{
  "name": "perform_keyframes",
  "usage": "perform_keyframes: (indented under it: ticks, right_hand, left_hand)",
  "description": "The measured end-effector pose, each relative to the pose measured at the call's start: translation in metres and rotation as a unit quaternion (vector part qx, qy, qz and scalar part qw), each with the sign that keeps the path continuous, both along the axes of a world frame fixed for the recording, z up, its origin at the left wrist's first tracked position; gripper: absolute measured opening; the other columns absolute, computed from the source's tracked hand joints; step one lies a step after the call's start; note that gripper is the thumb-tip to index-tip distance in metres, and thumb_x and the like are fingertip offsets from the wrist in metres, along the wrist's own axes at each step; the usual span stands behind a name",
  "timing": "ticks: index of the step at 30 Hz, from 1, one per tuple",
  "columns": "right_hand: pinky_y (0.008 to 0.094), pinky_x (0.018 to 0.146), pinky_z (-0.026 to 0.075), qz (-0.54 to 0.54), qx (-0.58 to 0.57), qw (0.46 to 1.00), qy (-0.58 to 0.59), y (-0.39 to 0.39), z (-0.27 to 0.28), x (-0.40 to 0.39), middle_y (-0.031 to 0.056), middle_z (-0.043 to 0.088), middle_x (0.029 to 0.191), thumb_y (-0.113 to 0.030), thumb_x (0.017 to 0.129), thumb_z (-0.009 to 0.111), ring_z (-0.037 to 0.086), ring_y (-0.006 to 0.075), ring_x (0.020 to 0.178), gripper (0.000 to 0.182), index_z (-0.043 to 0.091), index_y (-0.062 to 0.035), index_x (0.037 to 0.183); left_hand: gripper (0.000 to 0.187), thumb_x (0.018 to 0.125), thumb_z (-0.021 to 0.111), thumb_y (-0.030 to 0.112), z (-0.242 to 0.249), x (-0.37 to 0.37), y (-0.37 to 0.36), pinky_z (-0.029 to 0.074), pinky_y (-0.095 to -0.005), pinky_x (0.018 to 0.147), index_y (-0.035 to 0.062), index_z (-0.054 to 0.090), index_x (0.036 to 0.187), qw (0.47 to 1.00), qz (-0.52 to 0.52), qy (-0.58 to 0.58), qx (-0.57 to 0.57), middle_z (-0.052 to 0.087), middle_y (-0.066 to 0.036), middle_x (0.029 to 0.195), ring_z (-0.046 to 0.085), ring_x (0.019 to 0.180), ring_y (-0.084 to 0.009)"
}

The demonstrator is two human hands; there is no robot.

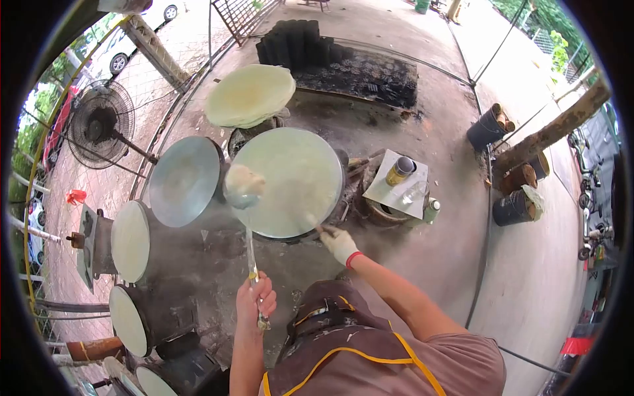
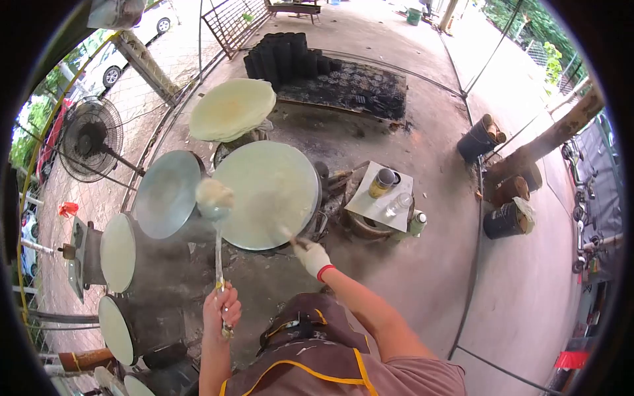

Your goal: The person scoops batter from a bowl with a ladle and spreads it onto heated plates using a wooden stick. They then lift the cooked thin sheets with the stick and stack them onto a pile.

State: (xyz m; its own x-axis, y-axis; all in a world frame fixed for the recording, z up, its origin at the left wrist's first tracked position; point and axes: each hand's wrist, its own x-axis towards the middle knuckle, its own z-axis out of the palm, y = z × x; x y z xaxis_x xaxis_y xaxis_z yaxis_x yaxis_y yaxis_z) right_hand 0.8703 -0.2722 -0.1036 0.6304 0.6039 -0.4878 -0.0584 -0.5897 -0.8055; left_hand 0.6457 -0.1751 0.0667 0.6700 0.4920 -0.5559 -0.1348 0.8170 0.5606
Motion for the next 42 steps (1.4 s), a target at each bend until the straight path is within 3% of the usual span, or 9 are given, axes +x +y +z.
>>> perform_keyframes:
  ticks: [4,7,14,22,27,34,35,39,42]
  right_hand:
    - [0.0273,0.071,0.046,0.108,0.086,0.987,0.083,0.006,0.013,-0.01,0.006,0.064,0.086,-0.026,0.088,0.055,0.055,0.0137,0.074,0.038,0.055,-0.0067,0.121]
    - [0.0224,0.054,0.039,-0.054,0.138,0.972,0.184,0.026,-0.031,-0.018,-0.0022,0.053,0.071,-0.025,0.089,0.054,0.046,0.0059,0.063,0.038,0.054,-0.0082,0.124]
    - [0.0252,0.037,0.033,-0.141,0.092,0.96,0.226,0.166,-0.004,-0.058,0.0007,0.053,0.062,-0.03,0.084,0.061,0.044,0.0088,0.043,0.027,0.058,-0.0042,0.09]
    - [0.0228,0.035,0.029,-0.331,0.195,0.896,0.221,0.355,0.014,-0.145,-0.0015,0.051,0.062,-0.026,0.091,0.053,0.039,0.0071,0.04,0.028,0.058,-0.0162,0.117]
    - [0.0297,0.087,0.044,-0.22,0.062,0.973,-0.018,0.401,0.005,-0.182,0.013,0.062,0.111,-0.023,0.09,0.053,0.061,0.0189,0.1,0.037,0.052,-0.0125,0.126]
    - [0.0249,0.08,0.045,-0.23,0.139,0.963,0.008,0.455,-0.097,-0.172,0.0093,0.064,0.102,-0.025,0.088,0.056,0.058,0.0128,0.085,0.042,0.051,-0.0066,0.126]
    - [0.0298,0.084,0.045,-0.219,-0.005,0.971,0.095,0.477,0.021,-0.171,0.0165,0.063,0.109,-0.023,0.087,0.052,0.062,0.0228,0.099,0.04,0.054,-0.0025,0.121]
    - [0.0254,0.08,0.045,-0.306,0.187,0.933,0.01,0.454,-0.042,-0.178,0.0099,0.064,0.102,-0.027,0.088,0.055,0.058,0.0144,0.089,0.04,0.056,-0.0034,0.12]
    - [0.0254,0.08,0.045,-0.211,-0.036,0.971,-0.104,0.48,-0.009,-0.2,0.0097,0.065,0.1,-0.025,0.088,0.054,0.059,0.0159,0.088,0.04,0.055,-0.0037,0.122]
  left_hand:
    - [0.011,0.092,0.046,0.011,0.012,0.0,0.027,0.027,-0.0195,0.031,0.0025,0.051,0.098,0.99,0.027,0.005,-0.141,0.037,0.0,0.062,0.03,0.039,-0.0054]
    - [0.01,0.092,0.045,0.009,0.01,-0.025,0.052,0.027,-0.0195,0.031,0.0023,0.05,0.096,0.991,0.043,0.029,-0.123,0.037,0.0,0.062,0.031,0.039,-0.0049]
    - [0.008,0.085,0.048,0.004,0.042,-0.056,0.197,0.028,-0.0216,0.031,0.0033,0.045,0.093,0.988,0.014,0.031,0.152,0.04,-0.002,0.061,0.035,0.037,-0.0079]
    - [0.012,0.084,0.047,0.007,-0.087,-0.025,0.417,0.035,-0.029,0.035,0.0031,0.041,0.094,0.922,-0.174,0.122,0.324,0.047,-0.008,0.059,0.044,0.038,-0.0159]
    - [0.027,0.08,0.054,0.013,-0.188,-0.032,0.483,0.044,-0.0473,0.058,-0.0012,0.04,0.098,0.694,-0.2,0.252,0.644,0.057,-0.022,0.071,0.059,0.067,-0.0396]
    - [0.023,0.081,0.05,0.01,-0.169,-0.049,0.553,0.043,-0.0515,0.071,0.0011,0.043,0.101,0.633,-0.288,0.345,0.631,0.06,-0.024,0.089,0.057,0.082,-0.044]
    - [0.021,0.082,0.048,0.009,-0.164,-0.053,0.56,0.044,-0.0505,0.071,0.0017,0.043,0.101,0.617,-0.281,0.339,0.652,0.06,-0.024,0.089,0.057,0.082,-0.0433]
    - [0.021,0.083,0.047,0.009,-0.162,-0.074,0.58,0.045,-0.0497,0.069,0.0023,0.044,0.102,0.589,-0.275,0.357,0.671,0.059,-0.022,0.09,0.058,0.081,-0.0419]
    - [0.022,0.083,0.048,0.009,-0.156,-0.088,0.583,0.045,-0.0501,0.068,0.0022,0.044,0.103,0.574,-0.269,0.365,0.681,0.057,-0.023,0.092,0.059,0.08,-0.0418]
